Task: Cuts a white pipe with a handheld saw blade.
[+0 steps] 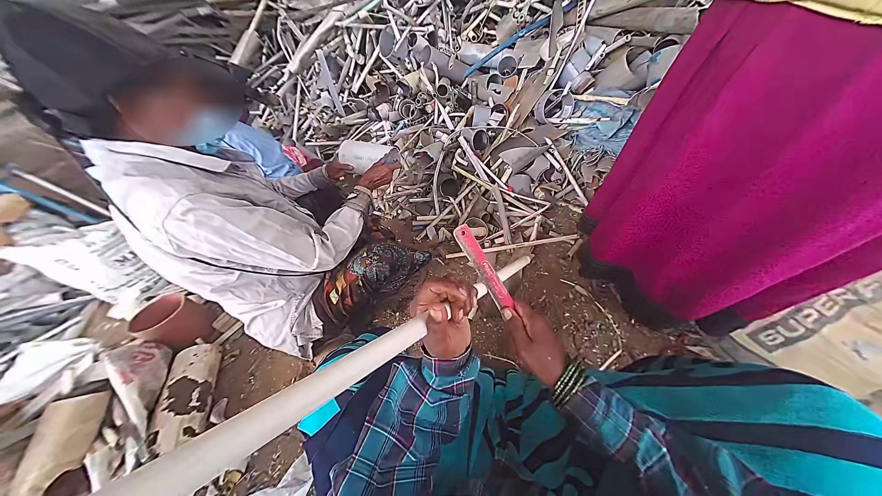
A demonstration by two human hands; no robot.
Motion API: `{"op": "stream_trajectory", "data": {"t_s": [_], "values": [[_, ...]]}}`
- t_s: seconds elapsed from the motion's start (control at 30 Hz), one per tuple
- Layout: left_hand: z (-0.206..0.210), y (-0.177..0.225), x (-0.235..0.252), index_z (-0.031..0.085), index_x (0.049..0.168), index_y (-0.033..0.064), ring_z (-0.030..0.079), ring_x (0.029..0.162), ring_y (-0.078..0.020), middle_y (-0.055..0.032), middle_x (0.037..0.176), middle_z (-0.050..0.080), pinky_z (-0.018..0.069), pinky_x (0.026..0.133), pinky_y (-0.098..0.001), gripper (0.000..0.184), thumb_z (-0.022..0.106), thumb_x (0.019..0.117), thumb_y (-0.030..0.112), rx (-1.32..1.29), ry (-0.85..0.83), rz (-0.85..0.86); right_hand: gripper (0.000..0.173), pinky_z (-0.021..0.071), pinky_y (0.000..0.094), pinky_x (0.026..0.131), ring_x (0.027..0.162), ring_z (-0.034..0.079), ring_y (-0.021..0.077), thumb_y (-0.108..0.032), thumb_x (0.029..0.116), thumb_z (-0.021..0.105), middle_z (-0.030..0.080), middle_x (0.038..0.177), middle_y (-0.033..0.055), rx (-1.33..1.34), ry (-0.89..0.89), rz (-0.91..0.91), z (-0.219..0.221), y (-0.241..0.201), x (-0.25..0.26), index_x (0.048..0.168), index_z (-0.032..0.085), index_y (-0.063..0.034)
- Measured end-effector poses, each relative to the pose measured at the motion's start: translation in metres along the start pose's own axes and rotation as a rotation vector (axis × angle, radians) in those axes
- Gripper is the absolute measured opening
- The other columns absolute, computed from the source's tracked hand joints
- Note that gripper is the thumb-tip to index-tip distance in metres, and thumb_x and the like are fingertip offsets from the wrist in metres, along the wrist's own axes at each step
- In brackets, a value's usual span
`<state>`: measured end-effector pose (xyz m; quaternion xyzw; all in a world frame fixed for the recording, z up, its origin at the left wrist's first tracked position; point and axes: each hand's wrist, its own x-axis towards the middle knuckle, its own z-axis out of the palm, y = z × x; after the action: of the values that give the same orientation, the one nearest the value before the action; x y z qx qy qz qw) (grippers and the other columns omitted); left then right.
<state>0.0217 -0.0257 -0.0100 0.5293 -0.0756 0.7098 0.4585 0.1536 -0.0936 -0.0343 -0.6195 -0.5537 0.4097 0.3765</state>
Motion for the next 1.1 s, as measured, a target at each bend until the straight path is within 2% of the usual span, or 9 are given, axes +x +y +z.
{"op": "stream_trajectory", "data": {"t_s": [0.13, 0.33, 0.5, 0.6, 0.7, 0.8, 0.87, 1.03, 1.1], "values": [[0.003, 0.006, 0.005, 0.072, 0.103, 0.0162, 0.061, 0.069, -0.0002, 0.0086, 0.085, 0.067, 0.0496, 0.059, -0.0154, 0.038, 0.06, 0.0971, 0.052, -0.023, 0.003, 0.038, 0.042, 0.0485, 0.0297, 0.052, 0.05, 0.051, 0.0141, -0.027, 0.115, 0.026, 0.049, 0.07, 0.0065, 0.097, 0.071, 0.32, -0.029, 0.024, 0.031, 0.134, 0.045, 0.0054], [-0.009, 0.005, 0.011, 0.074, 0.1, 0.016, 0.059, 0.06, 0.0007, 0.0089, 0.078, 0.067, 0.0474, 0.053, -0.0155, 0.033, 0.062, 0.0976, 0.047, -0.019, 0.039, 0.013, 0.039, 0.0504, 0.0376, 0.058, 0.056, 0.055, 0.0194, -0.025, 0.112, 0.036, 0.055, 0.071, 0.0092, -0.021, -0.035, 0.028, 0.006, 0.0, -0.004, 0.128, 0.054, 0.0056], [-0.002, 0.008, 0.003, 0.073, 0.103, 0.0148, 0.058, 0.059, 0.0015, 0.009, 0.076, 0.067, 0.0471, 0.054, -0.0147, 0.034, 0.06, 0.0992, 0.046, -0.036, -0.013, 0.028, 0.046, 0.0525, 0.0408, 0.066, 0.064, 0.059, 0.0254, -0.028, 0.1149, 0.027, 0.058, 0.085, 0.0176, -0.09, -0.01, 0.327, -0.021, 0.031, 0.036, 0.141, 0.045, 0.005], [-0.008, 0.003, 0.003, 0.073, 0.104, 0.0153, 0.057, 0.06, 0.0035, 0.0102, 0.078, 0.067, 0.0464, 0.054, -0.013, 0.034, 0.06, 0.0998, 0.046, 0.022, -0.024, 0.046, 0.04, 0.0536, 0.0531, 0.075, 0.076, 0.067, 0.0369, -0.022, 0.1122, 0.038, 0.066, 0.088, 0.0246, -0.217, 0.026, 0.049, 0.003, -0.001, 0.005, 0.132, 0.054, 0.0088], [-0.007, 0.002, 0.002, 0.073, 0.105, 0.0175, 0.057, 0.062, 0.0055, 0.0121, 0.081, 0.068, 0.0456, 0.056, -0.0116, 0.032, 0.059, 0.1001, 0.046, 0.075, -0.036, 0.056, 0.036, 0.0554, 0.0574, 0.062, 0.07, 0.071, 0.0448, -0.019, 0.1057, 0.049, 0.068, 0.075, 0.0247, -0.422, 0.202, -0.181, 0.019, -0.014, -0.017, 0.122, 0.062, 0.0103], [0.0, 0.006, -0.001, 0.073, 0.103, 0.0159, 0.056, 0.063, 0.0051, 0.0116, 0.079, 0.066, 0.0445, 0.056, -0.0117, 0.036, 0.057, 0.1009, 0.048, 0.065, -0.069, 0.072, 0.045, 0.0501, 0.0595, 0.096, 0.112, 0.066, 0.048, -0.024, 0.113, 0.036, 0.068, 0.115, 0.0315, -0.594, -0.052, 0.319, -0.009, -0.008, 0.015, 0.15, 0.041, 0.0003], [0.001, 0.007, -0.002, 0.072, 0.103, 0.0155, 0.055, 0.063, 0.0049, 0.0116, 0.078, 0.065, 0.0446, 0.057, -0.0119, 0.037, 0.056, 0.1007, 0.049, 0.068, -0.075, 0.075, 0.048, 0.0472, 0.0576, 0.103, 0.124, 0.062, 0.0457, -0.018, 0.1124, 0.035, 0.063, 0.13, 0.0305, -0.634, -0.15, 0.45, -0.015, -0.007, 0.026, 0.158, 0.03, -0.0031], [-0.004, -0.002, 0.0, 0.073, 0.103, 0.0183, 0.055, 0.062, 0.0069, 0.0138, 0.079, 0.066, 0.0437, 0.056, -0.0106, 0.033, 0.057, 0.1008, 0.047, 0.14, -0.053, 0.083, 0.032, 0.057, 0.0579, 0.068, 0.078, 0.072, 0.0485, -0.008, 0.1048, 0.048, 0.071, 0.091, 0.0291, -0.552, 0.115, -0.099, 0.018, -0.037, -0.033, 0.13, 0.059, 0.0089], [-0.001, 0.0, -0.001, 0.073, 0.103, 0.017, 0.055, 0.063, 0.0059, 0.0125, 0.079, 0.066, 0.0443, 0.056, -0.0112, 0.034, 0.057, 0.1009, 0.047, 0.114, -0.066, 0.082, 0.038, 0.0551, 0.0582, 0.082, 0.095, 0.071, 0.0482, -0.014, 0.1098, 0.041, 0.071, 0.1, 0.0299, -0.575, -0.008, 0.087, 0.004, -0.027, -0.015, 0.141, 0.05, 0.0048]]}}
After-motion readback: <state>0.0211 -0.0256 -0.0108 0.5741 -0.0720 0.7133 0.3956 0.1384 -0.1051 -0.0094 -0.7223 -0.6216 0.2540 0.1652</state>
